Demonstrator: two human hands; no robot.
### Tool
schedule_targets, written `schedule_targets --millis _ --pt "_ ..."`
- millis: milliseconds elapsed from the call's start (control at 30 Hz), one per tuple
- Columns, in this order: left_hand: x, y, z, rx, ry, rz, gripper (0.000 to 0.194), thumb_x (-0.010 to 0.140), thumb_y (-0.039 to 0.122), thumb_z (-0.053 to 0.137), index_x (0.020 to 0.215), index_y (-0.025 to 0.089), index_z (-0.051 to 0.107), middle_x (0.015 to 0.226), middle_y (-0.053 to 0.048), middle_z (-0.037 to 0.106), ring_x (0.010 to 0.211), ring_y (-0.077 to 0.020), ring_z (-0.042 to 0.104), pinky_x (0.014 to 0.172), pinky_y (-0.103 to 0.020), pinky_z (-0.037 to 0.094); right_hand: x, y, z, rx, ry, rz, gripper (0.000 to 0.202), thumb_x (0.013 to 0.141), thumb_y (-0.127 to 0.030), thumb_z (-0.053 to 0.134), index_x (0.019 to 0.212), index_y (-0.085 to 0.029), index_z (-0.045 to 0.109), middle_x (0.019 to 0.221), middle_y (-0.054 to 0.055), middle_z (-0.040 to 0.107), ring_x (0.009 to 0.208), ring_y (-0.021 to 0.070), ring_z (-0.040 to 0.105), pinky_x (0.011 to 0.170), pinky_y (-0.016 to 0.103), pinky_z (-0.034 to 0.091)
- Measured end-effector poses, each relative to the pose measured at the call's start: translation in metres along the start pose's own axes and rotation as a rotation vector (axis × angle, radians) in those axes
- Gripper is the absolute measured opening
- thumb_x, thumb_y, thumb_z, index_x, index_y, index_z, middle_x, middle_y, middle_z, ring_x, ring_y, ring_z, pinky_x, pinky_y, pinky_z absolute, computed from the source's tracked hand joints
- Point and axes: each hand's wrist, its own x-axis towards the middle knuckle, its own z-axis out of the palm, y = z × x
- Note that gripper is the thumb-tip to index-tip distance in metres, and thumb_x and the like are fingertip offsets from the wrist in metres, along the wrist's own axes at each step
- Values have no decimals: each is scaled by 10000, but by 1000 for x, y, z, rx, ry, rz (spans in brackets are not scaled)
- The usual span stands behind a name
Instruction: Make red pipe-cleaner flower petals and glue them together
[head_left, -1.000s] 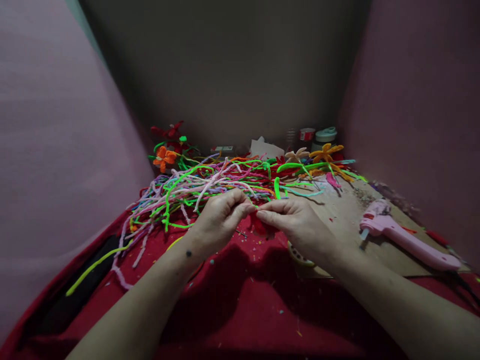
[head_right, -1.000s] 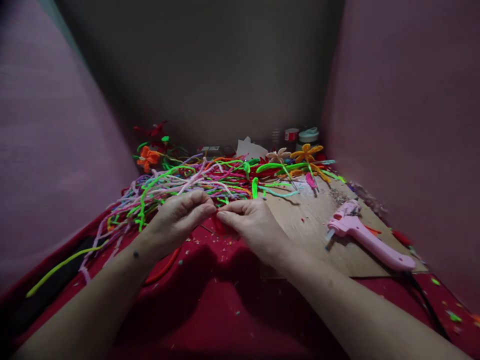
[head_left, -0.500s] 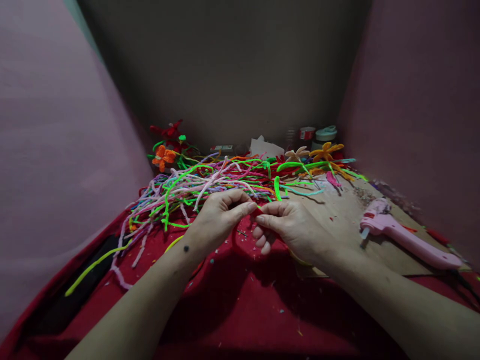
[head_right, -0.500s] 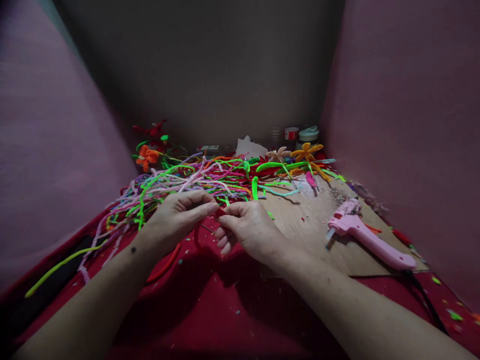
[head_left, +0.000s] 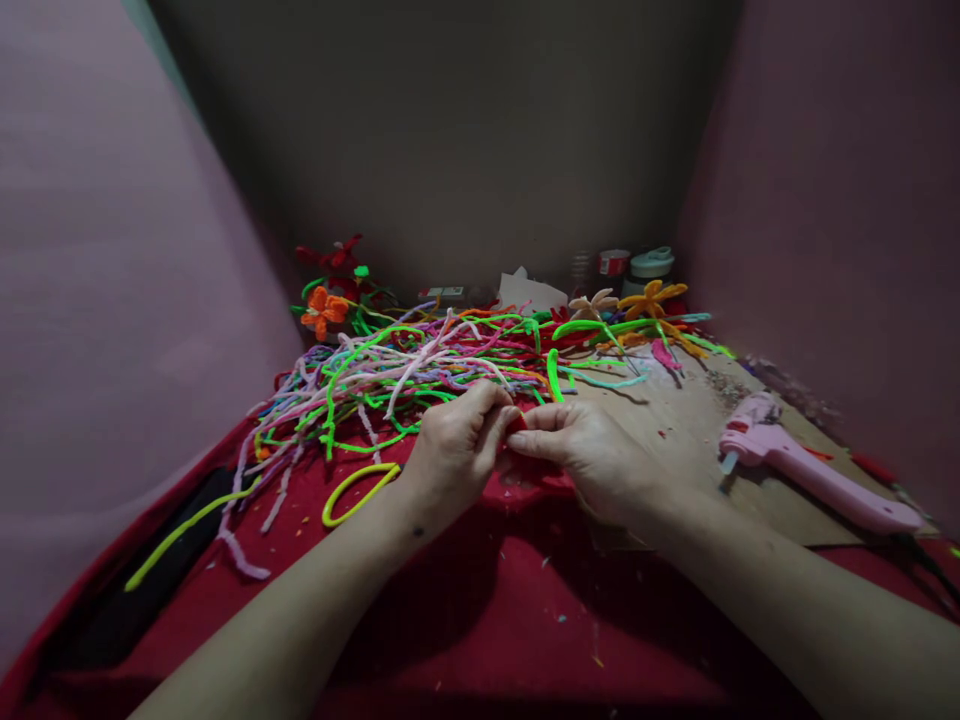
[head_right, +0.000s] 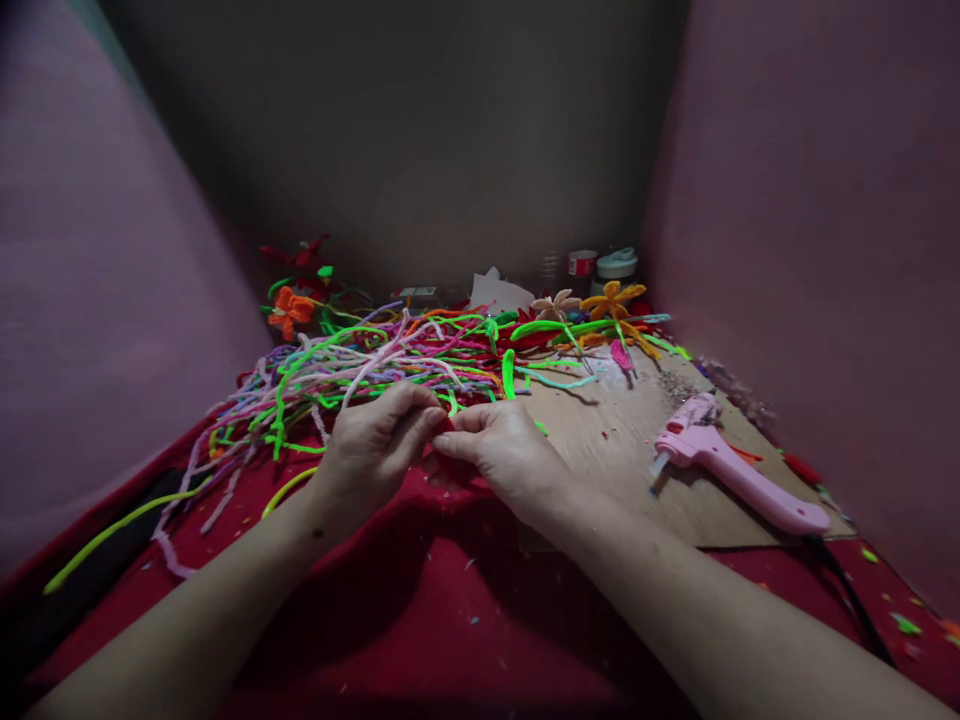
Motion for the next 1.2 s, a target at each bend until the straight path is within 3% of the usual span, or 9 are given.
schedule_targets --millis 100,233,300,533,800,900,1000,1100,1200 --pt "1 -2 2 -30 31 21 93 809 208 510 740 157 547 578 39 502 517 -66 453 500 -181 354 -2 -3 3 -24 -8 20 40 654 -163 596 663 -126 608 530 1 619 464 92 566 506 221 458" --pt "7 1 -3 -408 -147 -237 101 784 238 552 744 146 548 540 49 518 438 -56 461 419 -165 351 -7 -8 11 -82 37 2 40 698 -129 527 712 -146 561 509 -16 591 413 99 550 447 232 470" --pt "9 4 -4 -512 -154 -314 113 773 228 566 708 139 538 506 58 506 398 -46 449 386 -153 337 -8 -9 14 -91 50 -18 94 730 -118 497 797 -159 550 551 -20 597 417 102 553 428 234 471" --pt "5 5 2 -410 50 -296 132 782 216 554 675 140 533 504 56 499 410 -44 457 393 -144 367 -8 -8 17 -175 36 -95 123 747 -53 452 737 -152 523 562 -28 565 451 83 551 467 216 484" --pt "4 -1 7 -359 35 -272 141 795 260 541 706 152 526 505 47 521 409 -69 493 400 -171 384 -4 -1 12 9 -6 -49 25 711 -140 535 703 -157 519 543 -24 581 432 95 558 477 240 489" --pt "6 -5 8 -323 5 -233 146 798 263 541 707 149 534 534 38 527 429 -70 486 417 -179 391 -2 0 9 21 -10 -19 56 720 -191 561 695 -145 542 551 3 605 454 104 567 485 245 489" --pt "6 -6 5 -351 60 -158 85 800 241 551 784 158 538 613 34 533 489 -68 484 457 -179 404 -2 -4 7 69 30 -17 94 723 -213 577 672 -141 545 530 8 598 432 104 551 471 246 475" --pt "4 -5 1 -280 93 77 40 808 190 552 842 173 561 718 16 542 612 -78 510 554 -188 431 -1 -9 5 198 137 -71 81 684 -191 611 657 -146 549 492 -21 559 433 98 525 468 236 449" --pt "1 -4 1 -31 -45 373 129 823 135 518 900 181 612 820 -20 533 743 -103 518 649 -215 437 2 -9 1 318 238 -132 98 621 -128 632 594 -143 539 479 -39 528 434 72 471 440 199 377"
